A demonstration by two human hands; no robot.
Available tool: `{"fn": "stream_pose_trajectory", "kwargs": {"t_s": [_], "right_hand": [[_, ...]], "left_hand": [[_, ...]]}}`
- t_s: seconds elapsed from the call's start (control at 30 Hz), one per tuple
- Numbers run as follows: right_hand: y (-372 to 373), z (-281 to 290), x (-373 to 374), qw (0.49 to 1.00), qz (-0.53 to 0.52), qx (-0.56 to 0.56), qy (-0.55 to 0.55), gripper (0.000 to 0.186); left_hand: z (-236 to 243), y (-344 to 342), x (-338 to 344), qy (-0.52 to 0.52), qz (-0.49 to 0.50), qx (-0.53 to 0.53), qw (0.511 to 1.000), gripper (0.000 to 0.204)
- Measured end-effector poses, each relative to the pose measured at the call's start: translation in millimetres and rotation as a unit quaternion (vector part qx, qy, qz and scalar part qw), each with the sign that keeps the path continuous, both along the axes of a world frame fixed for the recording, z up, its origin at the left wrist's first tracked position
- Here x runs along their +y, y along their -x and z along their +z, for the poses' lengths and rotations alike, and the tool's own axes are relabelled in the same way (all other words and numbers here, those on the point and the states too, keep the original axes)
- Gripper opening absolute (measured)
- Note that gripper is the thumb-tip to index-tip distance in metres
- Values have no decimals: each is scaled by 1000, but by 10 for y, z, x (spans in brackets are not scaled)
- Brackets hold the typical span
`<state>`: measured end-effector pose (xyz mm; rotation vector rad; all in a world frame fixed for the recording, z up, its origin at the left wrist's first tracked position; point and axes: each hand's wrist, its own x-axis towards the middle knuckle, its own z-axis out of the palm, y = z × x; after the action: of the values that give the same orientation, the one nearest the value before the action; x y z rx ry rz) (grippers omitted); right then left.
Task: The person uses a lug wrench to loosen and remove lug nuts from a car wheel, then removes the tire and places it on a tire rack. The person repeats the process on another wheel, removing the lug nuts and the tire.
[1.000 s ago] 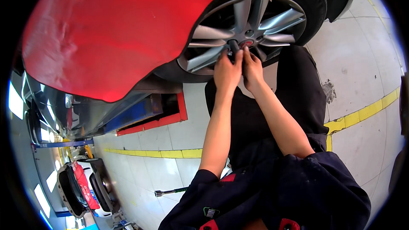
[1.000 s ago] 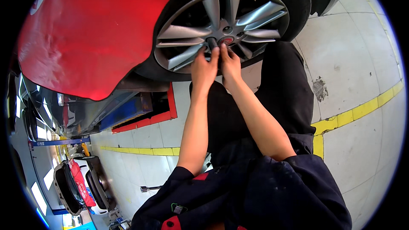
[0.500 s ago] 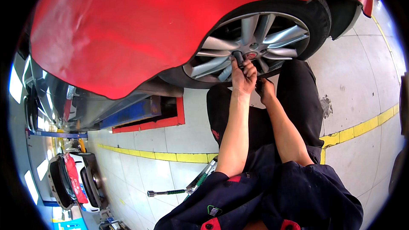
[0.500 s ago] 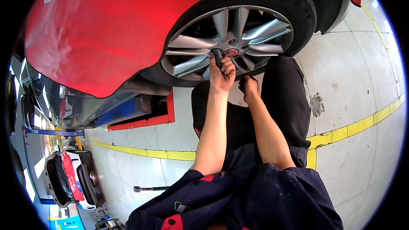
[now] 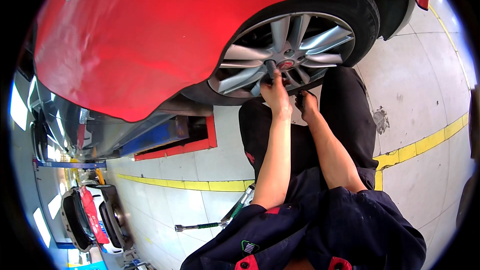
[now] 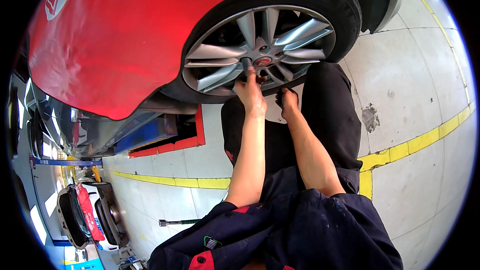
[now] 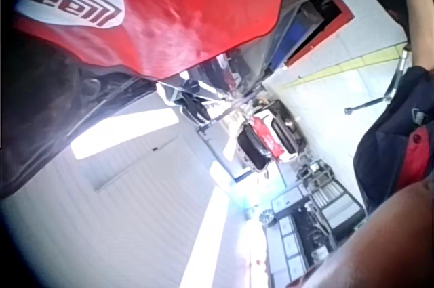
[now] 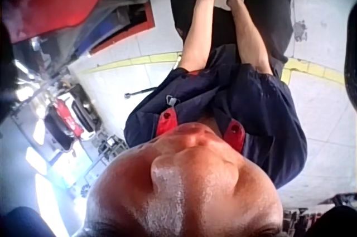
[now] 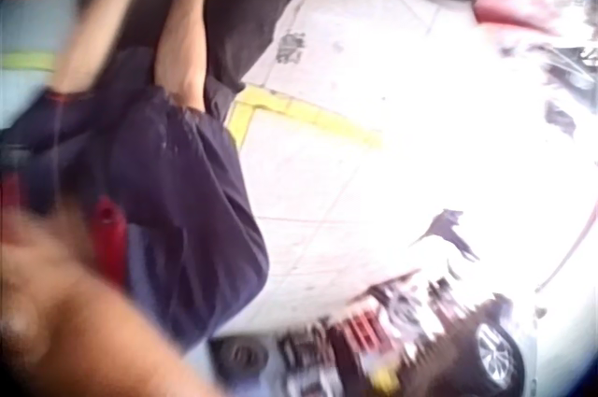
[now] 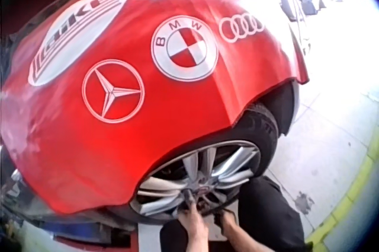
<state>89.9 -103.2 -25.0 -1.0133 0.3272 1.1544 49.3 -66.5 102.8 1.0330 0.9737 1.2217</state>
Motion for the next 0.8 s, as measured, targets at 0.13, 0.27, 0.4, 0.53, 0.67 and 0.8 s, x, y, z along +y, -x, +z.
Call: {"fn": "stream_pose_trajectory", "kwargs": {"t_s": [0.13,0.27,0.4,0.53,0.67,0.8], "right_hand": [[32,40,31,1000,11,-12,-4,14],[-34,-20,-7,1000,5,-14,-6,16],[41,353,104,996,44,-50,-60,24],[-158,539,199,882,157,101,-432,37],[-12,1148,369,960,115,-111,-230,33],[121,1221,307,966,77,28,-247,37]], "left_hand": [[-181,273,312,422,-262,-557,666,29],[54,-30,74,126,18,-118,985,25],[-136,330,329,308,-190,-374,854,35],[106,162,78,172,-144,4,974,42],[11,277,108,-146,-12,268,952,44],[252,466,145,-143,-56,429,890,36]]}}
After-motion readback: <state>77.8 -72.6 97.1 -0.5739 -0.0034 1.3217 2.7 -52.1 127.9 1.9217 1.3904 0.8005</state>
